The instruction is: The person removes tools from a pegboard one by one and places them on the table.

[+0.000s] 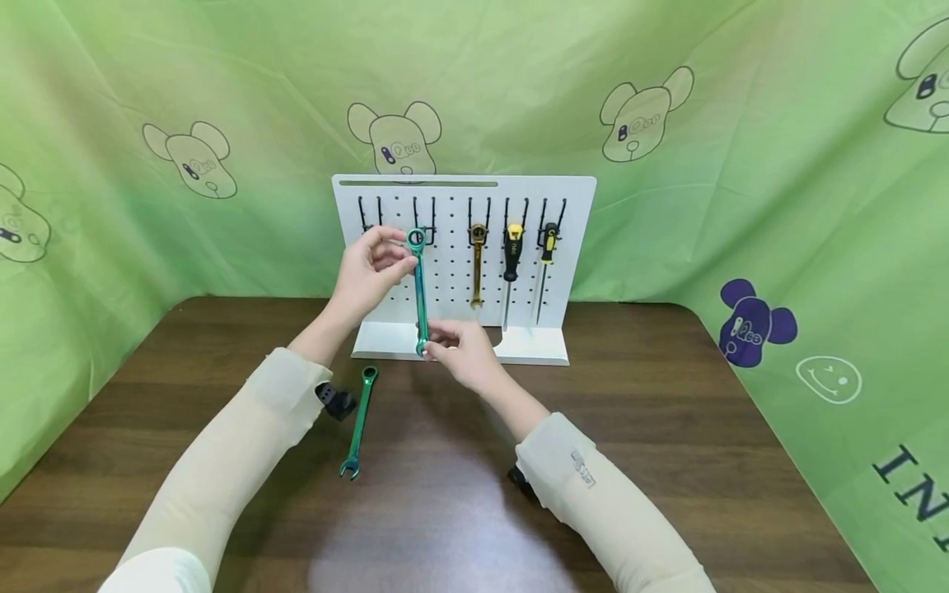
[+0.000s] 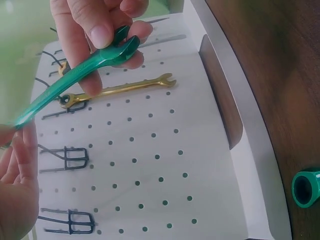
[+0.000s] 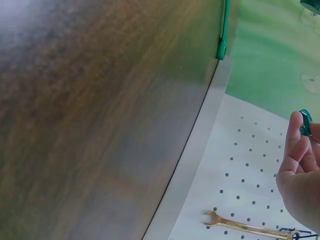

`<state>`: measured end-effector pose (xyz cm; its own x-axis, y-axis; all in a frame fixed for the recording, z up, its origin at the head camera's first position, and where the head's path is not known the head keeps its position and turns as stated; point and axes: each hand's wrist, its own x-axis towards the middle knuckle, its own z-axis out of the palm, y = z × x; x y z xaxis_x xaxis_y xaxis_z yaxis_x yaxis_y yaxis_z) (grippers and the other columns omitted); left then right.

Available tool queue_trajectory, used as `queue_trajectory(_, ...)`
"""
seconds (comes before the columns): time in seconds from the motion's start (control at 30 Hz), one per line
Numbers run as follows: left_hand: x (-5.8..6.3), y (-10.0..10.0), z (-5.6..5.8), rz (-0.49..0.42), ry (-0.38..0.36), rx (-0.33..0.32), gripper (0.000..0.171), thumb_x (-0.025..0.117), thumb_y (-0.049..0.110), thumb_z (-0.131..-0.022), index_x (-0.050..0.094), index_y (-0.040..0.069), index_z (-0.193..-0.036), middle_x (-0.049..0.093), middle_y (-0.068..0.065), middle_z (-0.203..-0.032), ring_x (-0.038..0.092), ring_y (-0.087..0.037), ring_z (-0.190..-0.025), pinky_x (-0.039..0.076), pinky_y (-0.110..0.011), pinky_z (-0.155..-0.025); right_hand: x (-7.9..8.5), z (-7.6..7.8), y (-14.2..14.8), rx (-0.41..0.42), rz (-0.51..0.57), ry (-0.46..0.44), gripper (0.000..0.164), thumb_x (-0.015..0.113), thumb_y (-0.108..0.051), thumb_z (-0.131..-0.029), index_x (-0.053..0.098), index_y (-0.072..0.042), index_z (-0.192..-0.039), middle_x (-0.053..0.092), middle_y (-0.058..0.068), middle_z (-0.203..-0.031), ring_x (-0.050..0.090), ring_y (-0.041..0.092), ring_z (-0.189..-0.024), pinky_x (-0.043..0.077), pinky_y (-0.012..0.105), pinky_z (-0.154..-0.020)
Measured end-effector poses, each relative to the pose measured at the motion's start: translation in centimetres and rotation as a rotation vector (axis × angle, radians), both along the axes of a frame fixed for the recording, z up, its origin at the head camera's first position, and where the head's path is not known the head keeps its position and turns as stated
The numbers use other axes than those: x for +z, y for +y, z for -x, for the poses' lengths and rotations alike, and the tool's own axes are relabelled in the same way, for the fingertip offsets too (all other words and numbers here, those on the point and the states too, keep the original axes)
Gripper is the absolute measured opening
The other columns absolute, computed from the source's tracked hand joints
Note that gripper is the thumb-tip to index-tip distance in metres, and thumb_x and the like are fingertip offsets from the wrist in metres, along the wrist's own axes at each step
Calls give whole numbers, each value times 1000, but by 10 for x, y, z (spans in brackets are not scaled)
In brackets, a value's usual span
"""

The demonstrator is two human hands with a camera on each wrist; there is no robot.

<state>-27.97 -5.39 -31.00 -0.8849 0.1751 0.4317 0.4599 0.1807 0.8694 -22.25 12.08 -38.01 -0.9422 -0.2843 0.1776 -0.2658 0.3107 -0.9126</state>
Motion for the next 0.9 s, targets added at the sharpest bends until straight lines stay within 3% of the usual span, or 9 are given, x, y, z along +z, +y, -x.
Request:
queue_trajectory(0.5, -1, -11, -14, -21, -5, -71, 33, 69, -1, -90, 56, -3, -120, 69, -22, -95, 65, -4, -75, 55, -18, -77, 0, -16, -1, 83, 45, 23, 34, 63, 4, -93, 63, 7, -127, 73, 27, -94, 72, 33, -81, 59, 26, -83)
queue_trajectory(0.73, -3, -16, -18, -20, -15, -99, 35, 69, -2, -90, 55, -1, -122, 69, -17, -90, 67, -6, -73, 57, -20, -75, 1, -24, -1, 114, 46, 30, 36, 63, 6, -92, 60, 13, -127, 72, 28, -93, 72, 17, -76, 59, 25, -83)
queue_trajectory(0.9, -6, -18, -21, -8, -1, -110, 38, 70, -2, -89, 55, -1, -125, 69, -15, -90, 67, -6, -75, 58, -21, -80, 1, -31, -3, 137, 59, 11, 34, 62, 6, -92, 60, 15, -125, 72, 29, -92, 72, 15, -76, 59, 25, -81)
